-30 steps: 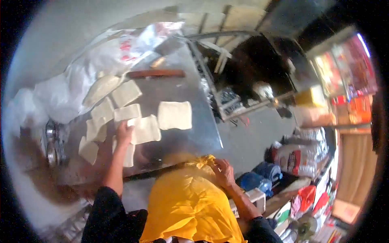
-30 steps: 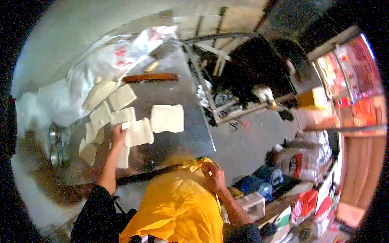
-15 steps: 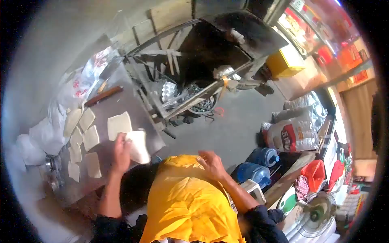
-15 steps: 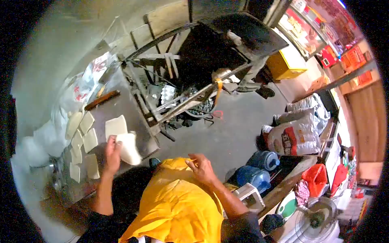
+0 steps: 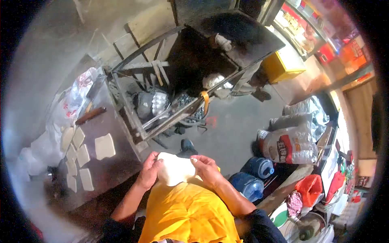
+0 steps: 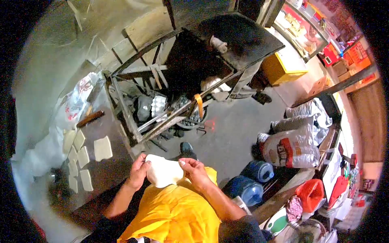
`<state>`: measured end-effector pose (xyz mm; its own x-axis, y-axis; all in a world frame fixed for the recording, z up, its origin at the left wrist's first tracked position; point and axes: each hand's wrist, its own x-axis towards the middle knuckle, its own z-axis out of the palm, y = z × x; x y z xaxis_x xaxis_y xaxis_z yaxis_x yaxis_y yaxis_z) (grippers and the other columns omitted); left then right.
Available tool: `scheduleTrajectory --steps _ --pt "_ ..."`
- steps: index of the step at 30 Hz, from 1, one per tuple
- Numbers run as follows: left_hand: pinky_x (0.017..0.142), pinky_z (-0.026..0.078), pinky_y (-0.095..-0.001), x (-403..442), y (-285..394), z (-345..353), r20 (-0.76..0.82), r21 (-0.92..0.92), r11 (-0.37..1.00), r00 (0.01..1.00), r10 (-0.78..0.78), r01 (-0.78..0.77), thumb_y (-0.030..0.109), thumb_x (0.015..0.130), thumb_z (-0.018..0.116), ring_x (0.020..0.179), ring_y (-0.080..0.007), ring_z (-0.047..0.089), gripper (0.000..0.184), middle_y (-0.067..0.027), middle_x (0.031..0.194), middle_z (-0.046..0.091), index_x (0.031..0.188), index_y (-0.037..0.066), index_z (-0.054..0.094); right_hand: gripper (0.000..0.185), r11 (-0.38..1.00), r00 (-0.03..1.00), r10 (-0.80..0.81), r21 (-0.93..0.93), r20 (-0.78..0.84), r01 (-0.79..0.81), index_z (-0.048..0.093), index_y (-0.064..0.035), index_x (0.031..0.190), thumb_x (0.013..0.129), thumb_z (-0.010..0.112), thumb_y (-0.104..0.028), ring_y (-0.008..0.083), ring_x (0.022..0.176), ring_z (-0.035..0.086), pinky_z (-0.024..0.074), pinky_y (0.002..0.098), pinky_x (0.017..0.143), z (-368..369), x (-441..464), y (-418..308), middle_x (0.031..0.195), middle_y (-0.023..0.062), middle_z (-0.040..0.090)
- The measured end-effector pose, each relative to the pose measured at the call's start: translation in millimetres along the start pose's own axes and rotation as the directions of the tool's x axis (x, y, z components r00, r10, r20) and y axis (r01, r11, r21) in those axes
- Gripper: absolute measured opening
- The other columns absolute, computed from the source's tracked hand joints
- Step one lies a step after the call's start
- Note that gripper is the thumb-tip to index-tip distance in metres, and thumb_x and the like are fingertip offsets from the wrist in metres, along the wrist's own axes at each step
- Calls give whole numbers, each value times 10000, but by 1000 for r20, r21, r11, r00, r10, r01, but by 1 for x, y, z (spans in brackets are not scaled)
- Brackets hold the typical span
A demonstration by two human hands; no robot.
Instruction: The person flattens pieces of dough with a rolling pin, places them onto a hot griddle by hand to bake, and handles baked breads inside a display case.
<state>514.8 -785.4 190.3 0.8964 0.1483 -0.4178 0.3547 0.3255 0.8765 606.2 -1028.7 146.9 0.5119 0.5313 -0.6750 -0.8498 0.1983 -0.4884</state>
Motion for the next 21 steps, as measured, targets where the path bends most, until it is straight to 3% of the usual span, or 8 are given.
scheduleTrajectory --steps 4,7,10,12,15,18,20,21 --pt "974 477 -294 63 26 22 42 59 997 998 41 -43 119 1055 539 1037 -101 586 254 -29 1137 634 1293 30 520 65 984 982 -180 9 -58 180 688 -39 1036 992 688 -86 124 877 651 554 285 772 2 27 -76 958 17 690" --pt "989 458 -292 107 77 54 25 -156 978 990 142 -136 117 1058 530 1057 -93 568 201 -18 1165 612 1239 31 519 77 885 883 -466 -42 -57 464 677 -66 1057 991 697 -100 111 845 634 542 274 783 21 24 -168 956 3 671" --pt "941 467 -262 136 138 89 120 -137 963 961 248 -232 163 1070 552 1033 -77 560 212 0 1135 592 1245 51 510 154 782 780 -624 27 53 623 649 -75 1157 1018 663 -138 133 891 661 567 302 835 39 9 -247 996 16 675" --pt "912 455 -244 157 161 104 135 -118 930 922 362 -348 178 1082 544 1007 -76 537 199 -2 1110 587 1238 60 507 356 778 778 -626 115 57 617 540 -63 1381 1051 572 -193 179 986 663 587 337 848 67 2 -273 1202 60 652" --pt "912 440 -247 200 176 124 54 52 890 891 450 -453 182 1101 492 969 -80 520 186 -6 1065 574 1219 38 501 295 861 867 -494 -104 63 498 599 -26 1324 1045 583 -121 131 1003 650 554 279 856 24 65 -257 1131 38 686" --pt "898 443 -282 238 152 123 -22 333 787 830 557 -519 184 1089 495 988 -99 515 265 -43 1094 576 1281 3 480 216 839 839 -544 47 16 543 660 -18 1226 1030 611 -94 131 988 662 551 283 877 22 88 -282 1093 45 705" --pt "881 454 -297 254 160 148 -38 215 671 680 732 -710 179 1083 475 970 -115 526 270 -74 1093 580 1265 -20 464 214 818 816 -574 10 75 575 655 -15 1219 1029 616 -104 114 934 637 530 276 827 18 92 -318 1063 24 692" --pt "845 469 -313 271 163 153 -26 421 522 566 824 -742 184 1078 459 935 -128 538 263 -95 1091 581 1236 -27 457 212 785 780 -610 -22 140 619 651 -12 1212 1027 622 -114 96 879 612 510 270 777 12 98 -339 1033 2 679"
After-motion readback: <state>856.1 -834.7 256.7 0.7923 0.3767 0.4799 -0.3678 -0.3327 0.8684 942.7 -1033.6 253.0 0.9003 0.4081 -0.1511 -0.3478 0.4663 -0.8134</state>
